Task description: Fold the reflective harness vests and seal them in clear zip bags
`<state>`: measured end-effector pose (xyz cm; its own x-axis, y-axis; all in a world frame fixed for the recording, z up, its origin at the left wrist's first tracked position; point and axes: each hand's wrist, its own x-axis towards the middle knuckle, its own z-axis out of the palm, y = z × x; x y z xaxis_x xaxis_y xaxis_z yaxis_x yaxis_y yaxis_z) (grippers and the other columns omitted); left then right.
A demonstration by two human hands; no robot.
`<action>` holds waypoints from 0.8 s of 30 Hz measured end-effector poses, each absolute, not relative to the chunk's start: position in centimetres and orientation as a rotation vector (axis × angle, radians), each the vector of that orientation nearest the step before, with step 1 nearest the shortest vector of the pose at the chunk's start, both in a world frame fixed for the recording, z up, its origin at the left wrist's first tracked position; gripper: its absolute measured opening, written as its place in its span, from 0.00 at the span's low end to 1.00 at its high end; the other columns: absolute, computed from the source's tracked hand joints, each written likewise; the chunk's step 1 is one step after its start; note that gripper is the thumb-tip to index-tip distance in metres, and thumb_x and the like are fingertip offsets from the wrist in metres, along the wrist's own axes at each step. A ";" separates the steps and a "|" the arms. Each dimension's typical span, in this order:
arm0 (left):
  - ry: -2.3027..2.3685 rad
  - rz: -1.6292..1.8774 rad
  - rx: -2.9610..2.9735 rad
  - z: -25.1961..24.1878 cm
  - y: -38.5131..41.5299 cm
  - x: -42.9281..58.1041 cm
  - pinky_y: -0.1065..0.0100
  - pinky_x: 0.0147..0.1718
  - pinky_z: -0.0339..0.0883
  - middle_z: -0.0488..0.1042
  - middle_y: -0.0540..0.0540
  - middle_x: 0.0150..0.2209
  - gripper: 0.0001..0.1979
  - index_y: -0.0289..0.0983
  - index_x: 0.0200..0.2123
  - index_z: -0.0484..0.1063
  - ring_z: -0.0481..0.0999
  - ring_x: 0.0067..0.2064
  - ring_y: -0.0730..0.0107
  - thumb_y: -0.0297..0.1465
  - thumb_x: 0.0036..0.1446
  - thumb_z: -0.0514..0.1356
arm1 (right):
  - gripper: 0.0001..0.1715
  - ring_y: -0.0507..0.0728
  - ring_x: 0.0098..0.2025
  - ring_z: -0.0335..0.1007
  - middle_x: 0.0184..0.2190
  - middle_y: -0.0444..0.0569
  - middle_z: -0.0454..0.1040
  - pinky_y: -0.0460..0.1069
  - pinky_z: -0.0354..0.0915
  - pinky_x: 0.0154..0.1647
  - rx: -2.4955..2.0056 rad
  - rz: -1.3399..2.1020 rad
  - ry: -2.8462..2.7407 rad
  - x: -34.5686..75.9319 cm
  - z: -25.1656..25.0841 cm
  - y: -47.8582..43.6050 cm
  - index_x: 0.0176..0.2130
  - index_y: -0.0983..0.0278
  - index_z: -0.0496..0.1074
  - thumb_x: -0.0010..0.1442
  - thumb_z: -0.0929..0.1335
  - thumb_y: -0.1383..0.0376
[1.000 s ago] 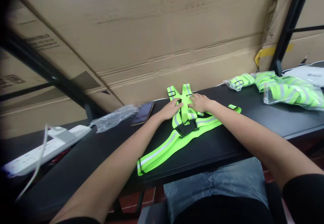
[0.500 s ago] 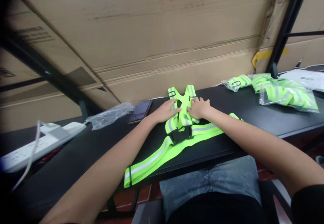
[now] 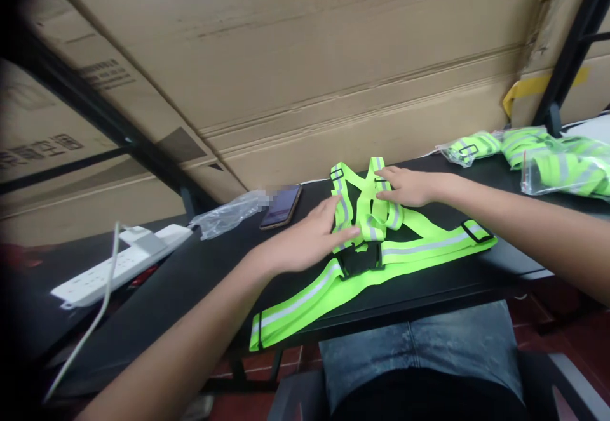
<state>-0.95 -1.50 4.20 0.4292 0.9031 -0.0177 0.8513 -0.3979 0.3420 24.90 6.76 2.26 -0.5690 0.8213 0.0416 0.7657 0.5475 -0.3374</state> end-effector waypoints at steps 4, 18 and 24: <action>1.401 0.076 2.415 3.6 -5.5 0.0 0.43 0.66 0.50 0.52 0.37 0.71 0.44 0.39 0.69 0.52 0.48 0.71 0.42 0.61 0.59 0.48 | 0.49 0.74 0.72 0.39 0.72 0.57 0.45 0.71 0.45 0.69 -1.473 0.435 -2.645 24.0 -0.6 6.1 0.71 0.62 0.51 0.63 0.56 0.37; 2.016 0.311 2.042 1.9 5.0 -0.1 0.52 0.38 0.71 0.78 0.31 0.48 0.27 0.38 0.44 0.74 0.79 0.47 0.39 0.53 0.50 0.61 | 0.33 0.71 0.70 0.49 0.70 0.57 0.54 0.69 0.49 0.66 -1.083 0.028 -2.630 23.5 -1.6 4.9 0.69 0.57 0.57 0.69 0.57 0.52; 1.913 0.514 1.931 0.2 7.4 -1.3 0.63 0.30 0.67 0.79 0.43 0.29 0.14 0.38 0.26 0.75 0.80 0.34 0.56 0.43 0.47 0.65 | 0.26 0.62 0.66 0.60 0.63 0.53 0.68 0.61 0.56 0.64 -0.840 0.220 -2.703 23.3 -1.7 5.0 0.62 0.58 0.69 0.71 0.56 0.59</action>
<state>-1.30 7.39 0.17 0.0104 0.9999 -0.0026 0.8637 -0.0076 0.5039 23.30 4.95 -1.71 -0.7833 0.5737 0.2394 0.5275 0.8172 -0.2322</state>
